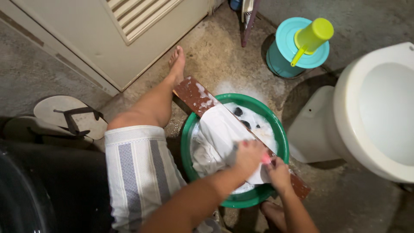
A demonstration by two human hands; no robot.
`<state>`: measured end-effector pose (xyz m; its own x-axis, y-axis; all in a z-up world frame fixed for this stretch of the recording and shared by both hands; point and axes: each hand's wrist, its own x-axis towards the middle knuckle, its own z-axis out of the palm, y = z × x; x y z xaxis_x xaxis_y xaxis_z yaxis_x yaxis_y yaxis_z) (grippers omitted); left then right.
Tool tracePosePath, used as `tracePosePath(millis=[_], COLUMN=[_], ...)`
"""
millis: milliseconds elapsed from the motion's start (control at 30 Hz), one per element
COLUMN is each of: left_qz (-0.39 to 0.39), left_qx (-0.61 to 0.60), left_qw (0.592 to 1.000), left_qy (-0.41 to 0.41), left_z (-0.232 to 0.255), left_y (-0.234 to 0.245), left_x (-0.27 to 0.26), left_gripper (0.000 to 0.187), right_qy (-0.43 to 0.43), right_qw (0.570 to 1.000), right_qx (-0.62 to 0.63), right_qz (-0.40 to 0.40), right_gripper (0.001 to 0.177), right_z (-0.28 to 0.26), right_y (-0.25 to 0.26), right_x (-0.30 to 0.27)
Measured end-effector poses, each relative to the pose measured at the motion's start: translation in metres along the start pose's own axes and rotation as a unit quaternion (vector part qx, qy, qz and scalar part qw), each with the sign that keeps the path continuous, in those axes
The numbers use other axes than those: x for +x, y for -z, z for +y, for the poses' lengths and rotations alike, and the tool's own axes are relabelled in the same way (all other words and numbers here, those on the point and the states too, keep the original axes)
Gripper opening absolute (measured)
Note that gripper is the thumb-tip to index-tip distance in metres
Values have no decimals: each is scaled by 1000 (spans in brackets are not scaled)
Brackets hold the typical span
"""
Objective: The person scrubs a white t-shirt with a colorful brush in a green basin filled with soapy water. The person repeatedly scrubs, lifts, and repositions the t-shirt on a wooden board placed across the basin.
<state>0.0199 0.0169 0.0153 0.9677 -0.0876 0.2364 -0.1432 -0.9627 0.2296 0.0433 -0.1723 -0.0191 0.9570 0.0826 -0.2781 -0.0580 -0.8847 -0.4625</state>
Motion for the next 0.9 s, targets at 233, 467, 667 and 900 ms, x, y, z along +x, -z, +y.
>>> tracePosePath(millis=[233,467,667,900], left_qz=[47,43,-11,10], left_qx=[128,166,32,123], left_qw=[984,971,998,978], left_qy=[114,163,52,168], left_z=[-100,-159,-39,-172], left_y=[-8,34,2,13], left_x=[43,70,37,76], left_gripper=[31,29,27,33], right_qy=[-28,-41,13,-116], right_qw=[969,966,995,963], right_qx=[242,256,69,241], right_qz=[-25,-9,68,16], right_gripper=[36,39,32,24], right_z=[-35,-65,-61,-87], right_y=[-11,-27,-48,-17], right_x=[28,44,36,11])
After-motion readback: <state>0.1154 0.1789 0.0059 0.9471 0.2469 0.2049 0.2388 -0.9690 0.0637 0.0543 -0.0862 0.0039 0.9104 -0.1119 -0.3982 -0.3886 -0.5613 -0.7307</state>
